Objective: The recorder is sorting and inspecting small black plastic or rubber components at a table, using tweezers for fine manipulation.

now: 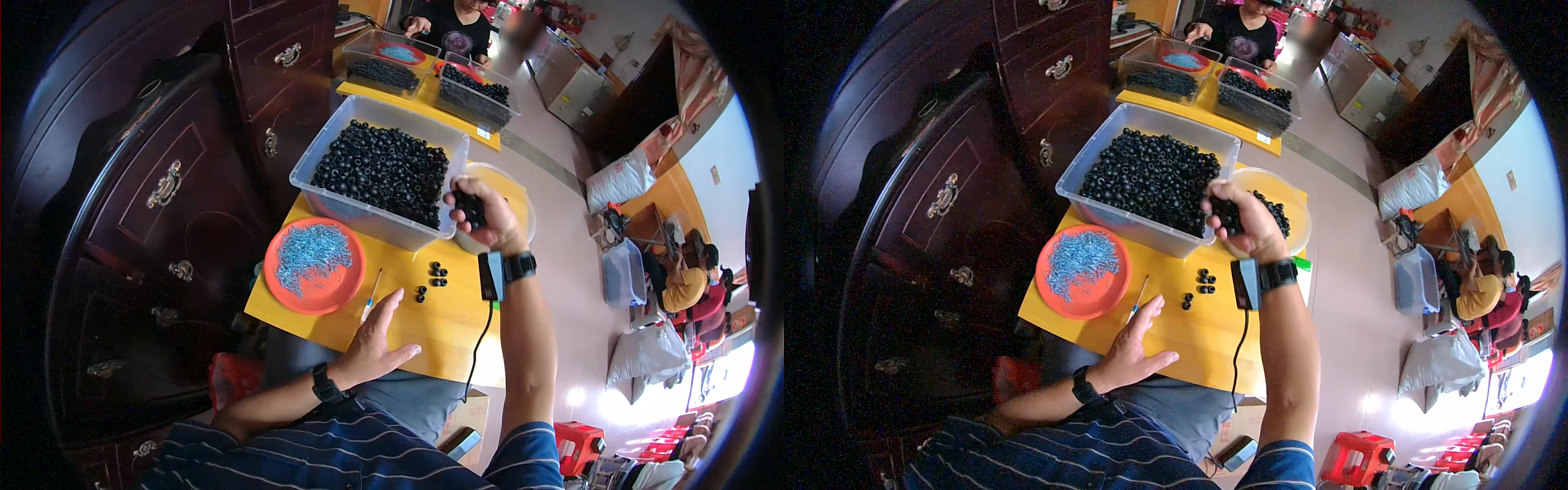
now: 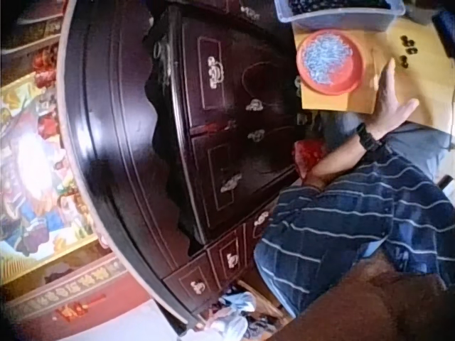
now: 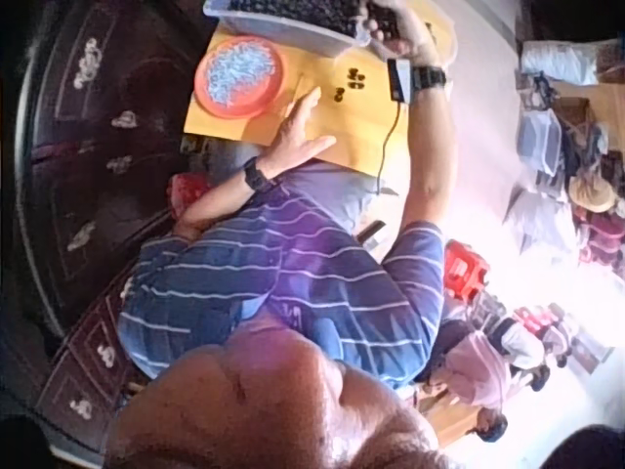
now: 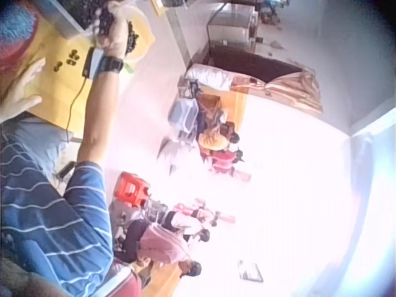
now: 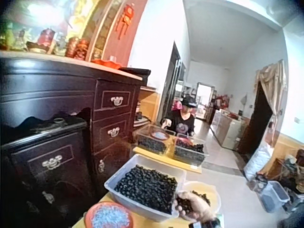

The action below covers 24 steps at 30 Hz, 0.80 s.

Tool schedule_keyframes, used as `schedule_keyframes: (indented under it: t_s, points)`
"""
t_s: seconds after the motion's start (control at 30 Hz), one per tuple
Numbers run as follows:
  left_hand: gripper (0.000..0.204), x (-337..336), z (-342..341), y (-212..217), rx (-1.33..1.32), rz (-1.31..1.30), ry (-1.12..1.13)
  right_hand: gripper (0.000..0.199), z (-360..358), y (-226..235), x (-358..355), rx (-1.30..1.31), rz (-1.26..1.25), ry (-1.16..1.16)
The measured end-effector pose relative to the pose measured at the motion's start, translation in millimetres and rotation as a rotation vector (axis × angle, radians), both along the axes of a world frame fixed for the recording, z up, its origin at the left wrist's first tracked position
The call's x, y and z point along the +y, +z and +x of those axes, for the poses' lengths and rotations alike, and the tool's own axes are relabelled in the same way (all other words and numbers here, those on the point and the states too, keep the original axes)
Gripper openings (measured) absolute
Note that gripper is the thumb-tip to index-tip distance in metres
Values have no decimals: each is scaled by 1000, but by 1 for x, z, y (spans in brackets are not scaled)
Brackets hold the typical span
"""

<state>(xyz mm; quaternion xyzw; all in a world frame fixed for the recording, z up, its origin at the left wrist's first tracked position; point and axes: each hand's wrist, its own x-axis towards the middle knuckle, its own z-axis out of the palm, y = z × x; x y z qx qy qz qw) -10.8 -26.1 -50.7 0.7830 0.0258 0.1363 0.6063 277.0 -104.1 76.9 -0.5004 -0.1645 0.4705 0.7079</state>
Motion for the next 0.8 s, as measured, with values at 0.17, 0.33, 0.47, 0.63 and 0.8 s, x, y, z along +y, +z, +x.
schedule_keyframes:
  t_s: [0.17, 0.33, 0.47, 0.63, 0.8]
  points:
    - [105, -10, 12, -11, -37, 161, 59, 16, -41, -29, -61, -99, -27, -162]
    - [109, -17, 28, -23, -34, 249, 69, 14, -77, -93, -86, -88, -156, -399]
    - [112, -23, 44, -32, -26, 324, 74, 9, -94, -141, -85, -129, -146, -598]
    - [116, -25, 57, -32, -1, 431, 37, 8, -114, -162, -61, -241, -134, -773]
    - [116, -27, 73, -36, 13, 568, 48, 16, -125, -170, -49, -803, -336, -888]
